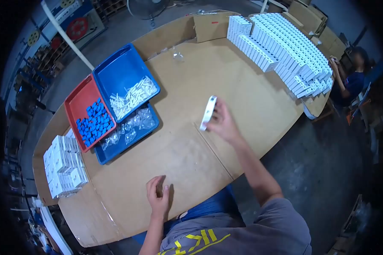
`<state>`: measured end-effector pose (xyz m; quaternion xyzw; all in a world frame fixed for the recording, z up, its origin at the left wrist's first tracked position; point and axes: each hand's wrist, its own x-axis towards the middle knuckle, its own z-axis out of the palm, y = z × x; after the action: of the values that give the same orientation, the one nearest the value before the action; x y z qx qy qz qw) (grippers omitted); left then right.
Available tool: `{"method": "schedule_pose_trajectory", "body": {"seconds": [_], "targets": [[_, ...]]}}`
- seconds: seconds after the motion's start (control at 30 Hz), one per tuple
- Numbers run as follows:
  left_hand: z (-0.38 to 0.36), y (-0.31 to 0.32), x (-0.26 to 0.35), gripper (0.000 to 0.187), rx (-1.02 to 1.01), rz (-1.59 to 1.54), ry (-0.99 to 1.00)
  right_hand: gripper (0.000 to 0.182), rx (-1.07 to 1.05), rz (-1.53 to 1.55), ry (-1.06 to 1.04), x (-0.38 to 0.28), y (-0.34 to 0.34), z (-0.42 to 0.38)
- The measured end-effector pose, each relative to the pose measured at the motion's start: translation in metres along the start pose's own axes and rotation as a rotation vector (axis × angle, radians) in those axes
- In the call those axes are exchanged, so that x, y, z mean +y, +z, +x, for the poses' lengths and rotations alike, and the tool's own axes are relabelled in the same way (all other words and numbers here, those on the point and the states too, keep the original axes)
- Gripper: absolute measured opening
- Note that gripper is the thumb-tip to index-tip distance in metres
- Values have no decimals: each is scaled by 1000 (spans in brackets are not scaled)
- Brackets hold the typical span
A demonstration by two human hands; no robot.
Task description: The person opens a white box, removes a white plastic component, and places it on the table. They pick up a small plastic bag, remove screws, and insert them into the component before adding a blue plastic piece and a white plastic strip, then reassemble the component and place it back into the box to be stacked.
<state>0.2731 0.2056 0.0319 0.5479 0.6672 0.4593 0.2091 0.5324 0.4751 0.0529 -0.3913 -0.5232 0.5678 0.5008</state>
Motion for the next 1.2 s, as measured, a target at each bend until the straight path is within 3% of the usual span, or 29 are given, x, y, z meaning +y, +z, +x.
{"method": "schedule_pose_trajectory", "body": {"seconds": [0.1,0.2,0.3,0.4,0.47,0.6,0.7,0.77,0.83,0.87,0.97,1.2], "targets": [[1,3,-1,35,17,33,0,73,81,147,-106,-13,-51,43],[4,6,-1,34,13,45,-23,66,145,740,49,-33,-77,64],[2,8,-2,34,6,58,-26,64,231,679,52,-37,-82,80],[5,9,1,33,5,76,-25,59,-19,868,17,-37,-90,89],[5,10,2,33,2,79,-28,59,-25,909,23,-32,-94,98],[4,16,2,32,13,-1,-76,66,122,885,15,-23,-109,124],[6,15,1,32,-4,21,-64,71,432,544,-99,-17,-131,160],[6,14,2,32,-21,64,-44,77,658,132,-142,-26,-147,195],[9,14,5,31,-31,94,-36,91,751,-98,-338,-8,-187,253],[9,13,3,31,-36,109,-30,98,793,-183,-331,-11,-200,277],[8,14,-2,31,-47,138,-22,110,830,-303,-292,-27,-227,340],[13,14,-2,27,-60,206,-10,110,866,-723,-127,-45,-251,413]]}}
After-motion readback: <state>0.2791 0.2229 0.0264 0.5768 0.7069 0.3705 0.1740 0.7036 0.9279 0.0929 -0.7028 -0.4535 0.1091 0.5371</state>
